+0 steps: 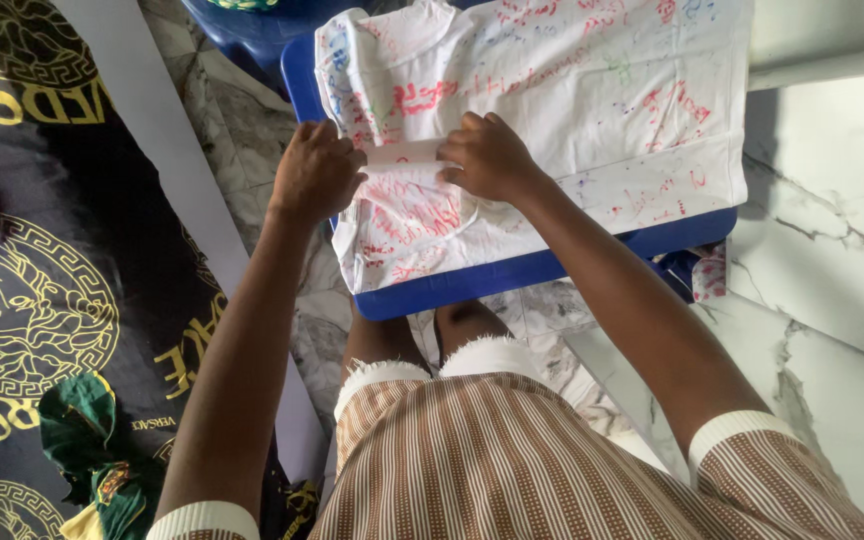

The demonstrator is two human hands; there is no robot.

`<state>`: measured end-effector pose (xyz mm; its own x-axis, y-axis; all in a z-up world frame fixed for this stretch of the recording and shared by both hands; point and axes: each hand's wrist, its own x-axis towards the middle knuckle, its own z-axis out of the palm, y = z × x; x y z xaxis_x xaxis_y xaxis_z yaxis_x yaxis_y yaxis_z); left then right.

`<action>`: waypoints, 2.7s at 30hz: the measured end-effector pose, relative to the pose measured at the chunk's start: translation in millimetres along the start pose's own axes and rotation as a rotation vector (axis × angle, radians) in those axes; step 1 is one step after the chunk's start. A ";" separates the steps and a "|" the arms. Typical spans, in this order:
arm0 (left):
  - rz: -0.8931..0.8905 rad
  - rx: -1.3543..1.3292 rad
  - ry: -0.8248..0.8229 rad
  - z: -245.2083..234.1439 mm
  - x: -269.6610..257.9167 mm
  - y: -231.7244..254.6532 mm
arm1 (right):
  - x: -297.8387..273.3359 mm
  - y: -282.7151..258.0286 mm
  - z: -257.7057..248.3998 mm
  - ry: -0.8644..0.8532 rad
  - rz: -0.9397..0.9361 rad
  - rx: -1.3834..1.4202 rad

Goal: The person takes items of clothing from a basket, spreads them out on a blue table, folds them into small rectangular shapes by hand, and places the folded garments into a closet shelf.

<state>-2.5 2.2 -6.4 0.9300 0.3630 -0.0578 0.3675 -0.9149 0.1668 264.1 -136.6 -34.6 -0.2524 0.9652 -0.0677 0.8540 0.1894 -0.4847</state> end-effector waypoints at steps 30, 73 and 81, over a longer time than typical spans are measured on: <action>-0.379 -0.625 0.225 48.1 -131.3 137.6 | -119.1 -68.1 46.0 0.163 0.053 0.297; -1.594 -0.490 0.067 124.5 -141.6 144.8 | -361.7 212.9 27.5 0.595 1.443 -0.236; -0.725 -0.160 0.315 61.0 35.8 90.5 | -233.4 239.3 -54.2 0.807 0.703 -0.332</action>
<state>64.5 -78.4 -53.4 0.4059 0.9112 0.0704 0.8511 -0.4050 0.3341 552.1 -306.8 -87.5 0.5999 0.6880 0.4085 0.8001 -0.5214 -0.2967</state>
